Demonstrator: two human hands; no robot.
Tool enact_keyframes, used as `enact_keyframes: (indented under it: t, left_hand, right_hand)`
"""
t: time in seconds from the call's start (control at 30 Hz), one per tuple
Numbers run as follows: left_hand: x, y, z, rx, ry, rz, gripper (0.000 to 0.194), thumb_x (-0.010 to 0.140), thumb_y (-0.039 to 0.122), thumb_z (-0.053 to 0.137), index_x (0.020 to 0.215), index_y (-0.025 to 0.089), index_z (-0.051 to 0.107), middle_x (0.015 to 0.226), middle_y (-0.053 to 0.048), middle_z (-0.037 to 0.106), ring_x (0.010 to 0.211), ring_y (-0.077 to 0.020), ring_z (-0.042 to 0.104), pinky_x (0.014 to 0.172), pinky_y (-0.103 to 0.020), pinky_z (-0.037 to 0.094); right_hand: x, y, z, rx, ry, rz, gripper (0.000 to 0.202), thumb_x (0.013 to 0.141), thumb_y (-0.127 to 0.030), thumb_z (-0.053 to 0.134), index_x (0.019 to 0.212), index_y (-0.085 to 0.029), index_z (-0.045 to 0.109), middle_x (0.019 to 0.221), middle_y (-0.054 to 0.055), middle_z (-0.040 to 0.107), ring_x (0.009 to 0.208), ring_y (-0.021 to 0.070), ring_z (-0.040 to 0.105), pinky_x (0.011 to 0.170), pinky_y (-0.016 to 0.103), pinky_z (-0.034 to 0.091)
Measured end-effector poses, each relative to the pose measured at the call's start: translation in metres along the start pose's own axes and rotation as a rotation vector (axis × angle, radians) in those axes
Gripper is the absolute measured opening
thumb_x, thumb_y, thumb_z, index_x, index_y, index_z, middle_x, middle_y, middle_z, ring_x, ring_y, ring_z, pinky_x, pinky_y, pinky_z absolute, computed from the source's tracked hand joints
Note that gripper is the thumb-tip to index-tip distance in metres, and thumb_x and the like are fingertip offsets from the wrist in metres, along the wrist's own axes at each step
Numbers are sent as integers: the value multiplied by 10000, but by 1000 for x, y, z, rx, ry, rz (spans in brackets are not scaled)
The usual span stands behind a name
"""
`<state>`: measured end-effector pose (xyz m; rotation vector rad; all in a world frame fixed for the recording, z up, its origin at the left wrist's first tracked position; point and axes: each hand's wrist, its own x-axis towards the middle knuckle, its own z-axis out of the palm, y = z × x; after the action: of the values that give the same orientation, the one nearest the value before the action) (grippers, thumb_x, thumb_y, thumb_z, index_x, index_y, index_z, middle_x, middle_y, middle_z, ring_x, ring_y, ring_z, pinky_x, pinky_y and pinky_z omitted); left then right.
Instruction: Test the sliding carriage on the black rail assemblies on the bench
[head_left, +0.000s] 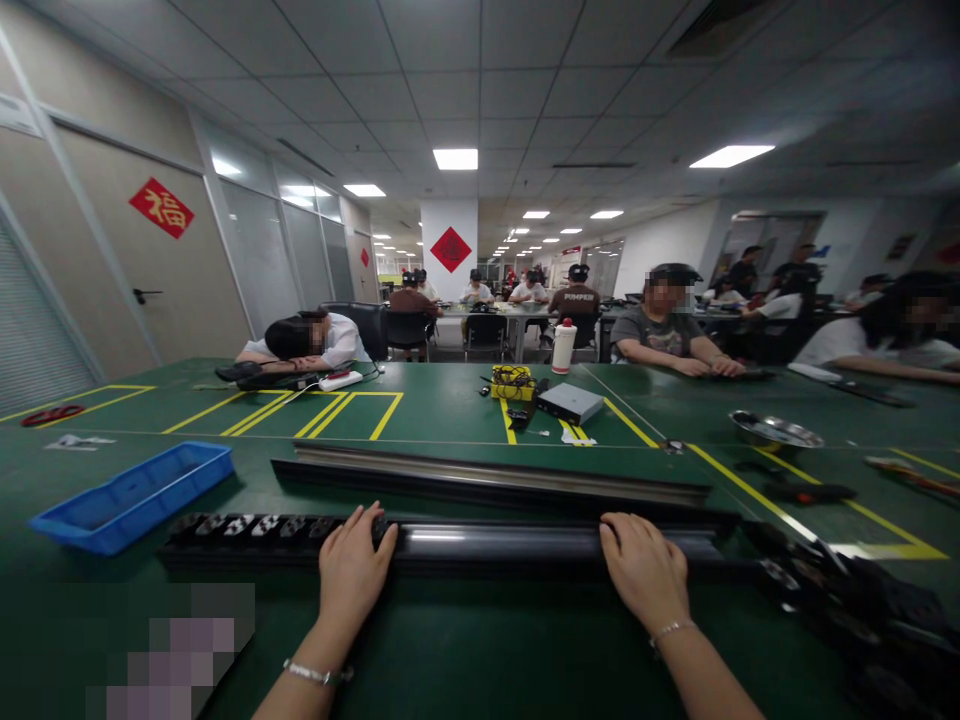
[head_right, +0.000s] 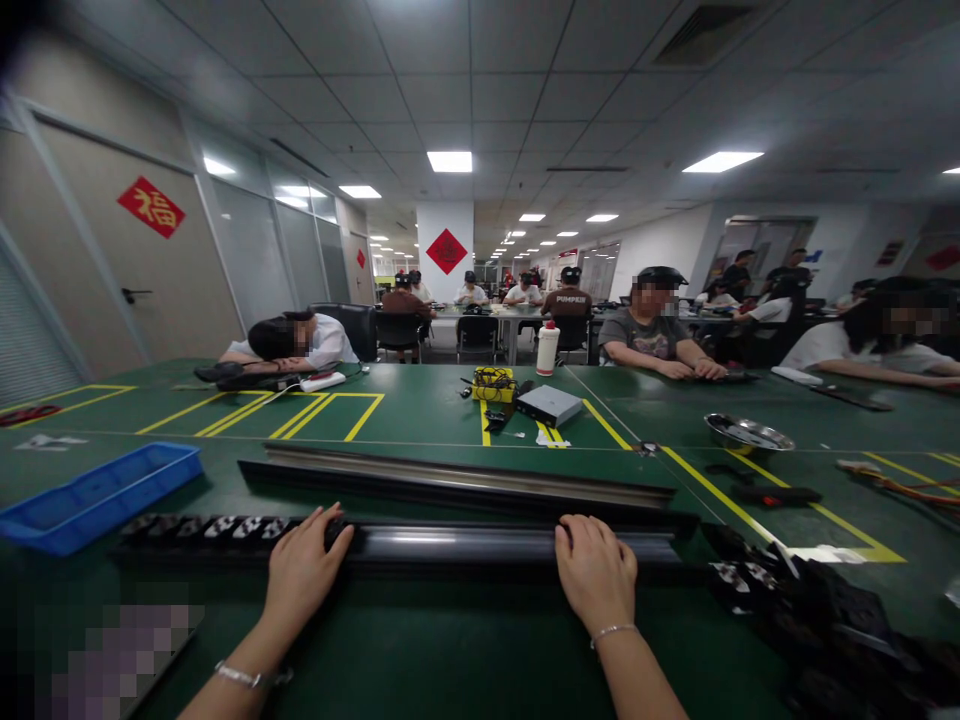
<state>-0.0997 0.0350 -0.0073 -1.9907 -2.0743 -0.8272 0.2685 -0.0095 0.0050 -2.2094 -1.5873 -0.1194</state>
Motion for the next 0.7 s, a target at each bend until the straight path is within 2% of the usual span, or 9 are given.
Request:
enact_keyframes:
  t: [0.2,0.33,0.4,0.5,0.7]
  left_hand:
    - [6,3,10,59,96,-9,447,835,366,446,1183,98,531,1307,-136,520,1241,-252,432,1006,-384,331]
    - [3,4,4,124,70,-33,483,826,405,453,1139,61,581,1414,-183,372,1182,-288,485,971,-384,372]
    - [0,3,1,132,28,-19,508,838,432,432,1170,74,572,1397,-171,404,1175,-280,491,976,-391,368]
    - [-4,1,-1,145,-40,24,516,867,444,384,1238,116,532,1334,-121,498,1246,-260,423,1022,-410,313]
    - [-5,1,0,176,-88,36,556,890,483,323,1286,129,490,1374,-77,456,1281,-259,375,1046,-431,274]
  right_hand:
    - [-2,9,3,-35,31,-72,472,878,-431,252,1163,-255,584,1251,41,570,1218,214,411,988,442,268]
    - [-3,16,4,-31,16,-116,502,883,-440,241,1221,-244,556,1299,32,537,1244,205,392,1018,429,248]
    - [-3,18,5,-24,12,-127,510,885,-444,234,1229,-244,553,1309,28,529,1248,205,390,1024,431,245]
    - [-3,20,5,-20,25,-130,509,885,-439,236,1222,-241,562,1302,27,536,1250,207,391,1024,433,249]
    - [-2,21,8,-25,56,-143,496,882,-436,249,1204,-246,576,1278,32,556,1237,209,407,1011,428,275]
